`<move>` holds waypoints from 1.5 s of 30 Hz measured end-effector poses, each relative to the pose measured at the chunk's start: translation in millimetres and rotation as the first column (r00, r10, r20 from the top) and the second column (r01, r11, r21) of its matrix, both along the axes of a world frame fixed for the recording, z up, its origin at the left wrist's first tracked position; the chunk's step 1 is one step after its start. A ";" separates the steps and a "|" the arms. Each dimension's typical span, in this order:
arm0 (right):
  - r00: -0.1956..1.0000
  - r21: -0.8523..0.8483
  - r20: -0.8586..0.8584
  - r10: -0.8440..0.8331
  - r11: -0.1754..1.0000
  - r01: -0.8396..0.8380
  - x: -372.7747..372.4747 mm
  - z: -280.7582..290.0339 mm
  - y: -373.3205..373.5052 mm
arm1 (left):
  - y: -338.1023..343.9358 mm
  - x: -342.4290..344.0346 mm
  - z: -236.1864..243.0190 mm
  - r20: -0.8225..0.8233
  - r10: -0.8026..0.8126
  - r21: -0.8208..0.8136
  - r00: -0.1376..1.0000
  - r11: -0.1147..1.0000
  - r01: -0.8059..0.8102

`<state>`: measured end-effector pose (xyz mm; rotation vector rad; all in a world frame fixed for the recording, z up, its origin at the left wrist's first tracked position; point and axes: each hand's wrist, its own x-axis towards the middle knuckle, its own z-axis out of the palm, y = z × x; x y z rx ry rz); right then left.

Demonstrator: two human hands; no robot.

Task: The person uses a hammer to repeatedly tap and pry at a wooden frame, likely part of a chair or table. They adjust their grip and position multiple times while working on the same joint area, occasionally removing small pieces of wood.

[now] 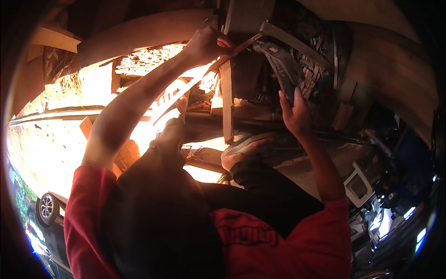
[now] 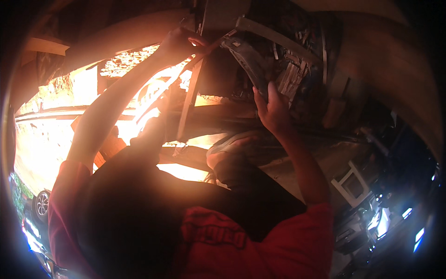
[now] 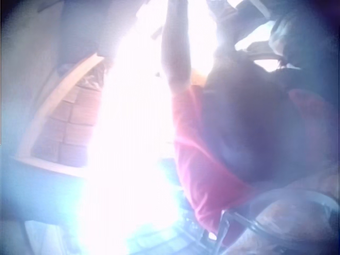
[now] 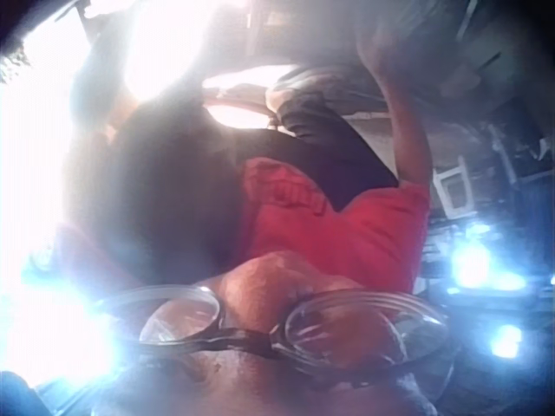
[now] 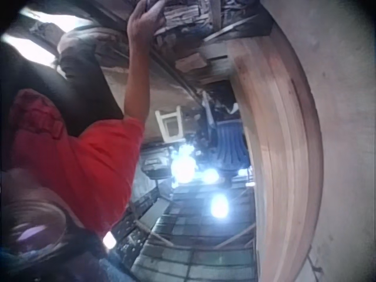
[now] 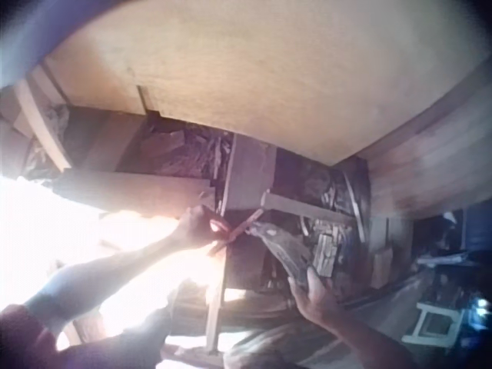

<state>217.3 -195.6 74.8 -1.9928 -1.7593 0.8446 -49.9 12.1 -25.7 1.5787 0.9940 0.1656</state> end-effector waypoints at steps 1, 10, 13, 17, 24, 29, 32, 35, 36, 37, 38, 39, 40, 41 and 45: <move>0.999 -0.013 0.042 0.015 1.000 -0.014 0.2 -0.2 -0.2 | -0.2 0.4 0.0 -0.012 -0.013 0.028 1.000 1.000 0.014; 0.998 0.148 -0.064 0.008 0.989 0.001 -0.5 -10.6 -5.9 | 1.9 -6.0 20.4 -0.083 -0.038 0.019 0.996 0.999 0.040; 0.998 0.167 -0.007 0.057 0.985 -0.055 -0.4 -7.6 0.3 | 3.6 -4.4 25.9 -0.107 -0.013 -0.041 0.994 0.999 0.008; 0.995 0.144 0.062 0.082 0.985 -0.090 -3.7 -5.3 6.5 | 4.1 -4.4 27.0 -0.089 0.005 0.000 0.996 1.000 -0.005; 0.997 0.249 0.017 0.069 0.966 -0.071 -1.6 -11.3 3.8 | -0.8 -7.3 20.0 -0.040 -0.021 0.053 0.999 0.998 0.023; 0.986 -0.007 0.139 0.090 0.996 -0.089 -5.5 -23.8 7.6 | 6.7 -7.7 15.2 -0.056 -0.019 0.067 0.998 0.997 0.023; 0.992 0.092 0.114 0.053 0.994 -0.064 -5.7 -15.1 5.3 | 14.0 -11.3 12.9 -0.067 -0.032 0.045 0.997 0.998 0.035; 0.991 0.194 0.126 0.033 0.979 -0.057 -6.0 -2.5 5.6 | 13.0 -9.4 11.3 -0.083 -0.041 0.038 0.996 0.998 0.044; 0.993 0.242 0.114 0.037 0.968 -0.064 -6.0 0.0 7.8 | 12.0 -8.5 11.1 -0.088 -0.047 0.052 0.995 0.997 0.051; 0.994 0.289 0.102 0.040 0.955 -0.068 -6.6 2.0 9.4 | 11.0 -8.2 11.2 -0.093 -0.054 0.064 0.994 0.996 0.060; 0.995 0.335 0.089 0.044 0.940 -0.072 -7.3 3.0 10.9 | 9.8 -8.5 11.6 -0.068 -0.046 0.063 0.997 0.997 0.050; 0.993 0.327 0.111 0.044 0.942 -0.079 -7.8 3.7 11.4 | 8.2 -9.4 12.0 -0.042 -0.038 0.064 0.998 0.997 0.041; 0.990 0.321 0.132 0.044 0.943 -0.085 -8.0 3.2 11.8 | 7.3 -9.6 12.1 -0.021 -0.025 0.058 0.999 0.998 0.026; 0.987 0.319 0.154 0.043 0.943 -0.091 -7.9 1.4 11.6 | 6.3 -9.1 11.9 0.007 -0.024 0.051 1.000 0.998 0.024; 0.968 -0.064 0.192 -0.160 0.982 0.175 -2.2 -13.5 0.5 | 4.9 -1.9 8.5 0.045 -0.027 0.019 0.999 0.999 0.026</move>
